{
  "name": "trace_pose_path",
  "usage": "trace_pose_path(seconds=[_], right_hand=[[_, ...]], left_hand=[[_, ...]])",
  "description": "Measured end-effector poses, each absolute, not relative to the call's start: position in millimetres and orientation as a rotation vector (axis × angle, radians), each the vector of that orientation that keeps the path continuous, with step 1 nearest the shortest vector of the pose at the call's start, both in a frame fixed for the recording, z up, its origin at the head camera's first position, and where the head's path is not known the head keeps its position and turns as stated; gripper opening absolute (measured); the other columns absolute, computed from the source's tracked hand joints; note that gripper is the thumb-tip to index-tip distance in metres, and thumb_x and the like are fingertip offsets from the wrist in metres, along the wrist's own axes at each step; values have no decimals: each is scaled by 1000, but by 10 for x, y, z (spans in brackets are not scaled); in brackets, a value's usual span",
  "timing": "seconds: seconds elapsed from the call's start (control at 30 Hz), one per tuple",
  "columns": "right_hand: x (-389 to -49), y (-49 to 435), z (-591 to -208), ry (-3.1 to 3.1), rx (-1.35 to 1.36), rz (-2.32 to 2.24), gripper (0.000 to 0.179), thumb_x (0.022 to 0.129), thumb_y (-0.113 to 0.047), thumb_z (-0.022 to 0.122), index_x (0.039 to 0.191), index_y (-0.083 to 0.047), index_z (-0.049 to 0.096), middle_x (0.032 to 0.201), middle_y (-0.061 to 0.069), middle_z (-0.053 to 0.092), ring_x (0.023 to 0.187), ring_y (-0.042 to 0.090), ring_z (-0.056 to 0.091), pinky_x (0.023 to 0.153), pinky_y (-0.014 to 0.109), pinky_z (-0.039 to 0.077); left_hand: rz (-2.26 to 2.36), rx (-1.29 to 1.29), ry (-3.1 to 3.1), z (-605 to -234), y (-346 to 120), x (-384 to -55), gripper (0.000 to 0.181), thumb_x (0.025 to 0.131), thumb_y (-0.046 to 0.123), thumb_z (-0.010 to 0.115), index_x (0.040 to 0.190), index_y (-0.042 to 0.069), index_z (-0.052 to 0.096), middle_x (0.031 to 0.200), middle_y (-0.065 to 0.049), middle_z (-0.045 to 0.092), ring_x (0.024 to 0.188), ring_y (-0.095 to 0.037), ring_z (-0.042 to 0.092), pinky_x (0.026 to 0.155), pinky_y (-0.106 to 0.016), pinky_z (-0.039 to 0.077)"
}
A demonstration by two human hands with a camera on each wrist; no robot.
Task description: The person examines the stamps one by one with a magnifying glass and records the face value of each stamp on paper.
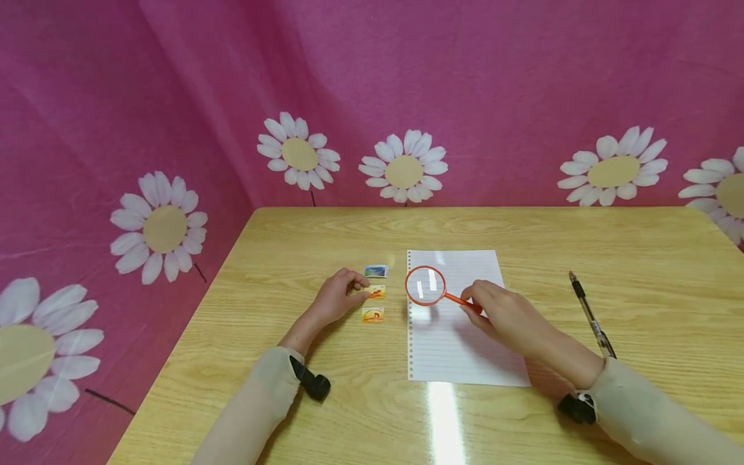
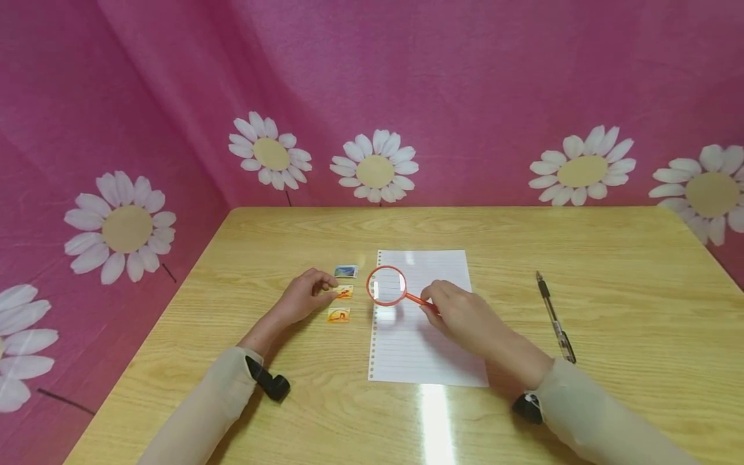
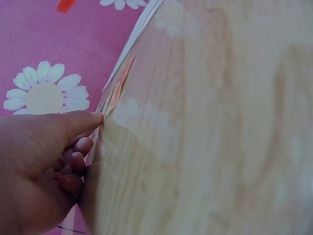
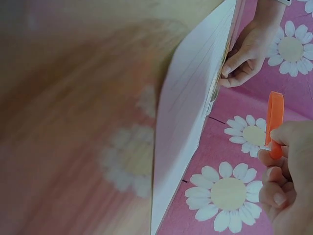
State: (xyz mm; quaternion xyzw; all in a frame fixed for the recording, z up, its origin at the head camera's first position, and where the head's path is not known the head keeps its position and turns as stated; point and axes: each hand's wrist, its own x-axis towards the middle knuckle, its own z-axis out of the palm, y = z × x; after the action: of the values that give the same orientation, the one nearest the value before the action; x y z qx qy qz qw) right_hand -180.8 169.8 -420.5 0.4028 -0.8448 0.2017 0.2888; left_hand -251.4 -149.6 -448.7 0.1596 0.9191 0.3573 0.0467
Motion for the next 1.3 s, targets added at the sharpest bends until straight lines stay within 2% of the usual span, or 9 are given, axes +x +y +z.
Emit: trace_pose_path(seconds=[0.13, 0.37, 0.57, 0.97, 1.07, 1.13, 1.17, 1.23, 1.3], right_hand=[[-1797, 1759, -4213, -2261, 1064, 534, 16, 98, -20, 56, 93, -5, 58, 77, -1, 59, 67, 7, 56, 56, 24, 49], [-1771, 1870, -4222, -2268, 1040, 530, 12, 96, -17, 59, 93, -5, 58, 76, -1, 58, 66, 6, 55, 55, 23, 48], [-1755, 1946, -4220, -2242, 1030, 529, 45, 104, -39, 33, 92, -4, 58, 75, -1, 58, 65, 5, 54, 55, 21, 47], [-1679, 2095, -4204, -2293, 974, 488, 49, 104, -42, 30, 92, -3, 59, 77, 0, 59, 66, 5, 55, 56, 20, 47], [-1644, 2143, -4203, -2340, 931, 482, 30, 102, -31, 49, 93, -4, 59, 78, -1, 59, 66, 5, 54, 56, 19, 45], [-1621, 2177, -4200, -2367, 902, 482, 13, 94, -17, 65, 93, -6, 59, 79, -2, 58, 66, 4, 53, 57, 19, 43], [-1612, 2196, -4199, -2375, 892, 480, 13, 88, -10, 70, 93, -6, 60, 79, -2, 59, 66, 4, 54, 57, 19, 43], [-1599, 2233, -4197, -2379, 879, 478, 20, 81, -3, 74, 94, -7, 60, 80, -2, 60, 67, 5, 55, 57, 20, 44], [-1591, 2273, -4200, -2370, 875, 478, 11, 91, -13, 68, 95, -7, 60, 81, -2, 60, 67, 6, 56, 57, 21, 45]], left_hand=[[1081, 497, 2807, -4491, -1498, -2515, 15, 92, 15, 69, 105, 8, 67, 97, -7, 57, 81, -15, 45, 74, -28, 38], [1082, 505, 2807, -4493, -1503, -2512, 16, 91, 15, 69, 105, 8, 67, 96, -7, 58, 79, -15, 44, 72, -27, 38], [1093, 498, 2797, -4483, -1504, -2500, 16, 92, 14, 68, 106, 8, 67, 96, -7, 57, 79, -15, 44, 72, -27, 37], [1089, 500, 2805, -4502, -1508, -2500, 16, 91, 14, 68, 106, 7, 67, 97, -7, 57, 80, -16, 45, 73, -27, 38], [1083, 507, 2807, -4498, -1504, -2499, 16, 92, 15, 68, 106, 7, 67, 98, -8, 58, 80, -16, 45, 73, -27, 38], [1082, 508, 2804, -4495, -1502, -2497, 16, 92, 14, 68, 106, 7, 67, 98, -8, 58, 80, -16, 45, 73, -27, 37], [1084, 507, 2800, -4491, -1499, -2497, 16, 92, 14, 68, 106, 7, 67, 98, -8, 57, 80, -16, 45, 73, -27, 37], [1093, 504, 2792, -4485, -1495, -2495, 17, 92, 14, 68, 107, 7, 67, 97, -8, 57, 79, -16, 44, 72, -27, 37], [1087, 505, 2793, -4481, -1488, -2496, 17, 92, 14, 68, 107, 6, 67, 97, -8, 57, 79, -16, 44, 73, -27, 37]])
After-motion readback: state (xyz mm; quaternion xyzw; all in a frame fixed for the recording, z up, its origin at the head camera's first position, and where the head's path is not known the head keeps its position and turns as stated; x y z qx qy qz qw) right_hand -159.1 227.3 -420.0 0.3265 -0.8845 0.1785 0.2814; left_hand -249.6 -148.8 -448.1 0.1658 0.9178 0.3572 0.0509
